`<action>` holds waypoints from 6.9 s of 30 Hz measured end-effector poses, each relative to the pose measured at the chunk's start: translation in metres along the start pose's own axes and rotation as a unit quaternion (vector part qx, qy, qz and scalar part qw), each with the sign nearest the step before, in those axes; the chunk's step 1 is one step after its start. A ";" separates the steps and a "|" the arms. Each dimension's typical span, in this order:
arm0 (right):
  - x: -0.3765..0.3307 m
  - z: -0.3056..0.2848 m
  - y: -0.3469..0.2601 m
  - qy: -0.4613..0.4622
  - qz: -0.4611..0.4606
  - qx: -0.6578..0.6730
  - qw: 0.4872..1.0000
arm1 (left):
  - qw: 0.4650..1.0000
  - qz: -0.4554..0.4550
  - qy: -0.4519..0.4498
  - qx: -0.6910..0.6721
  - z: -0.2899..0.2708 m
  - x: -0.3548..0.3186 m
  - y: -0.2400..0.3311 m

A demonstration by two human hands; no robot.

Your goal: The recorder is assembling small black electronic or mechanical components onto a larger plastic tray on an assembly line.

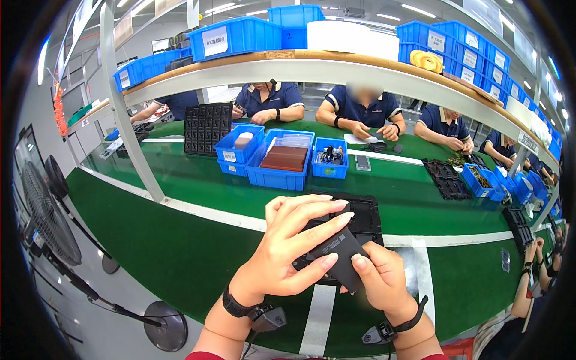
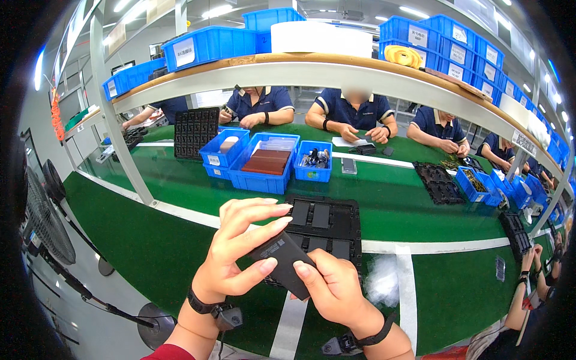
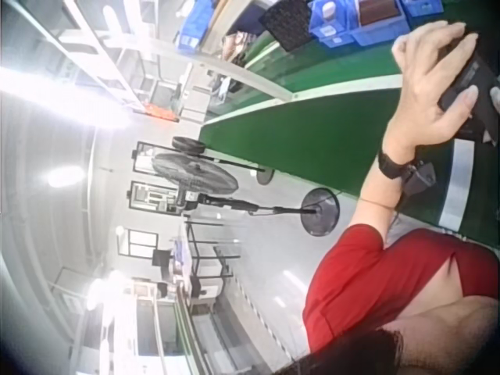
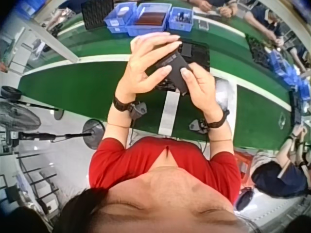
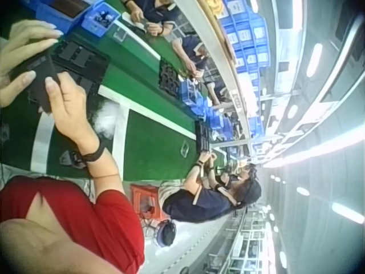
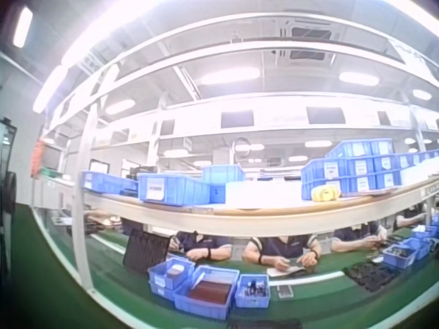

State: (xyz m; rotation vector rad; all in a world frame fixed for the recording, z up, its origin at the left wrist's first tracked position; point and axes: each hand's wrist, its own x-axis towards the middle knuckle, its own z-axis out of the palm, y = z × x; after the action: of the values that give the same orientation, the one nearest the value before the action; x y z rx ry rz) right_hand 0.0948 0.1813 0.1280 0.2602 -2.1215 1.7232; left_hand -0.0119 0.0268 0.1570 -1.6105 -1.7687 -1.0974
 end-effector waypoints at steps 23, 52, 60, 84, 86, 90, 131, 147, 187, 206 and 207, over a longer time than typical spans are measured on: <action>0.002 0.010 0.013 0.079 -0.077 -0.063 0.992 | 0.919 -0.174 0.119 -0.333 0.014 -0.013 0.003; 0.016 0.014 0.045 -0.006 -0.096 0.064 0.993 | 0.915 -0.136 0.186 -0.330 0.030 -0.018 -0.030; 0.010 0.022 0.027 0.003 -0.149 -0.108 0.983 | 0.976 -0.056 0.025 -0.209 -0.005 -0.014 -0.036; 0.067 -0.081 0.121 0.196 0.127 -0.045 0.971 | 0.857 -0.362 -0.090 -0.355 0.030 -0.078 -0.071; 0.077 -0.102 0.152 0.171 0.207 -0.098 0.958 | 0.871 -0.400 -0.042 -0.282 0.058 -0.098 -0.085; 0.087 -0.096 0.176 0.144 0.275 -0.201 0.929 | 0.927 -0.329 -0.172 -0.055 0.082 -0.126 -0.077; -0.044 0.025 -0.062 0.065 -0.463 -0.582 0.665 | 0.932 -0.304 -0.177 -0.090 0.091 -0.132 -0.073; -0.059 -0.010 -0.051 -0.039 -0.402 -0.587 0.702 | 0.913 -0.372 0.002 -0.168 0.095 -0.137 -0.083; -0.039 -0.057 0.171 0.199 0.093 -0.232 0.948 | 0.846 -0.451 0.070 -0.276 0.124 -0.137 -0.096; -0.040 -0.058 0.184 0.198 0.071 -0.282 0.936 | 0.830 -0.443 0.088 -0.326 0.131 -0.153 -0.113; -0.039 -0.059 0.185 0.196 0.077 -0.284 0.936 | 0.826 -0.450 0.087 -0.328 0.131 -0.153 -0.115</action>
State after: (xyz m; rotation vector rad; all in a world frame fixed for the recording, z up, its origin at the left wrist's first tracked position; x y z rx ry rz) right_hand 0.0701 0.2762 -0.0444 -0.3890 -2.2488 1.0405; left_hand -0.0775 0.0511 -0.0640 -0.8262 -2.1987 -2.4090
